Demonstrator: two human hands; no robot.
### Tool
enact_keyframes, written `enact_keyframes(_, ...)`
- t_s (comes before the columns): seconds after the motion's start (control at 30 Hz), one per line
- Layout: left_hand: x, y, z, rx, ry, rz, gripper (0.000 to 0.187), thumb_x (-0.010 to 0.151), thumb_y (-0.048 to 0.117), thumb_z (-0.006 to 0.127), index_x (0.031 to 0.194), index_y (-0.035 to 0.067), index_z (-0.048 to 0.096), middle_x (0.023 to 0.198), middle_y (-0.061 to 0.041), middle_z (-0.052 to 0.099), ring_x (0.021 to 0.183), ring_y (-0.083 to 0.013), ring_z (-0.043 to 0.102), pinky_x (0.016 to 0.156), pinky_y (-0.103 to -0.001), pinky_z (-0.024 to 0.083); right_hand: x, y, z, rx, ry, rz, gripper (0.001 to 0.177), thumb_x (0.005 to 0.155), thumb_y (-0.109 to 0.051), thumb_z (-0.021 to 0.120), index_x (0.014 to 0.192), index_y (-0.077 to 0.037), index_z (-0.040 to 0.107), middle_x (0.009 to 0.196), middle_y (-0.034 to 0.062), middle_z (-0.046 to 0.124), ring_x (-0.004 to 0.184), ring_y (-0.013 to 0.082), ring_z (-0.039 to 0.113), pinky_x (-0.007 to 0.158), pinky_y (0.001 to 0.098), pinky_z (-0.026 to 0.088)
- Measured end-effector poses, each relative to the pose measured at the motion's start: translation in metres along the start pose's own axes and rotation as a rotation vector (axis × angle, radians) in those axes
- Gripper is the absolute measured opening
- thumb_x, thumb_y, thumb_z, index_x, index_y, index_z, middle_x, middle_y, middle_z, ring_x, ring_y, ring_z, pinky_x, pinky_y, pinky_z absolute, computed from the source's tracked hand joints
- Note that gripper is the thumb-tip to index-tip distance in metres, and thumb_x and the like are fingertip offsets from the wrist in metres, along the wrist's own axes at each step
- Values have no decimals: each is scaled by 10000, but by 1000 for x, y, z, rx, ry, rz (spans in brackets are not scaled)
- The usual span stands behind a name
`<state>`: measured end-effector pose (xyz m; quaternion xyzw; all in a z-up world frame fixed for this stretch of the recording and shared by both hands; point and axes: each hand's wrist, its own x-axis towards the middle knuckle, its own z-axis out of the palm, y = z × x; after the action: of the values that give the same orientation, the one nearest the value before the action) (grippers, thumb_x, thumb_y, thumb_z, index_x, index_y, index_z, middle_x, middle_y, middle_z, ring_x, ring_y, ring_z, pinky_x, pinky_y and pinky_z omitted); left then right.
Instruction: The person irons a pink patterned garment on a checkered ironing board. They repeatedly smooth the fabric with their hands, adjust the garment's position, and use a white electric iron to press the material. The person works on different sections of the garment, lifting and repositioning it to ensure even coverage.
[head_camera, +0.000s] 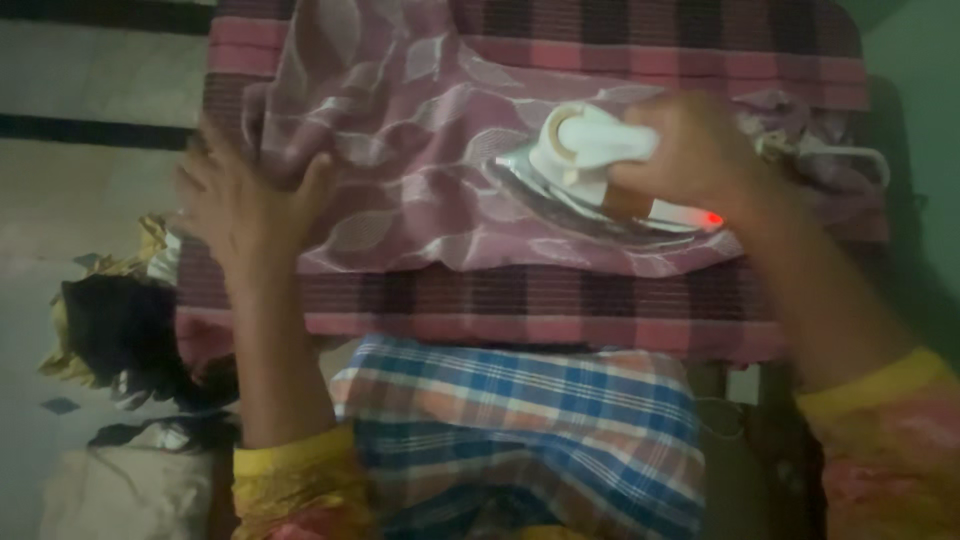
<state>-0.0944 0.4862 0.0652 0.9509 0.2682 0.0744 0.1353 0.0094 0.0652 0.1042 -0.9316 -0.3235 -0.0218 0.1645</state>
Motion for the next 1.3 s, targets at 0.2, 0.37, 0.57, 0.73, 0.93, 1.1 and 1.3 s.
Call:
enact_keyframes(0.2,-6,-30,32,-334,141,39,900,822,445,898,1499,43,462,1351,-209,671,1194,-446,637,978,-539,505,4,-27,19,-109,-81,202,397,734,-381,805,996,-82,787,904,202,733,831,398,698,755,522,547)
enact_keyframes(0.37,6,-45,47,-308,247,98,724,767,352,963,1324,39,623,1167,-227,720,1047,-468,654,844,-541,500,7,-26,14,-80,-367,200,469,633,-323,777,1075,-168,798,907,159,765,813,354,732,763,491,570)
enact_keyframes(0.57,8,-48,47,-302,328,147,609,744,356,998,1146,23,684,1118,-216,725,1027,-451,668,839,-526,517,-1,-15,21,-103,-202,288,504,732,-414,802,1156,-141,780,954,190,753,839,382,720,782,497,560)
enact_keyframes(0.73,18,-55,35,-310,302,131,653,677,389,1037,1089,5,708,1016,-230,728,943,-473,668,762,-539,504,-9,-3,6,-7,-422,265,509,654,-378,801,1115,-163,790,947,156,780,826,345,760,791,462,581)
enact_keyframes(0.93,15,-41,21,-227,149,-6,734,739,324,934,1341,47,617,1308,-226,648,1211,-449,595,1004,-556,462,-28,22,11,-169,-98,255,570,717,-366,795,1231,-123,760,1001,239,733,892,423,702,819,495,558)
enact_keyframes(1.1,-5,3,17,-58,-2,92,1104,731,348,868,1598,77,241,1658,-211,141,1519,-485,37,1171,-681,1,-22,29,8,-54,-123,108,466,730,-362,784,1111,-94,775,1029,202,748,914,416,701,833,493,557)
enact_keyframes(1.3,-12,19,99,-251,223,543,792,989,27,571,1712,66,248,1815,-152,215,1695,-360,104,1383,-603,23,3,-8,22,-120,-97,479,473,757,-432,822,1111,-121,774,992,188,744,891,389,711,805,497,551)
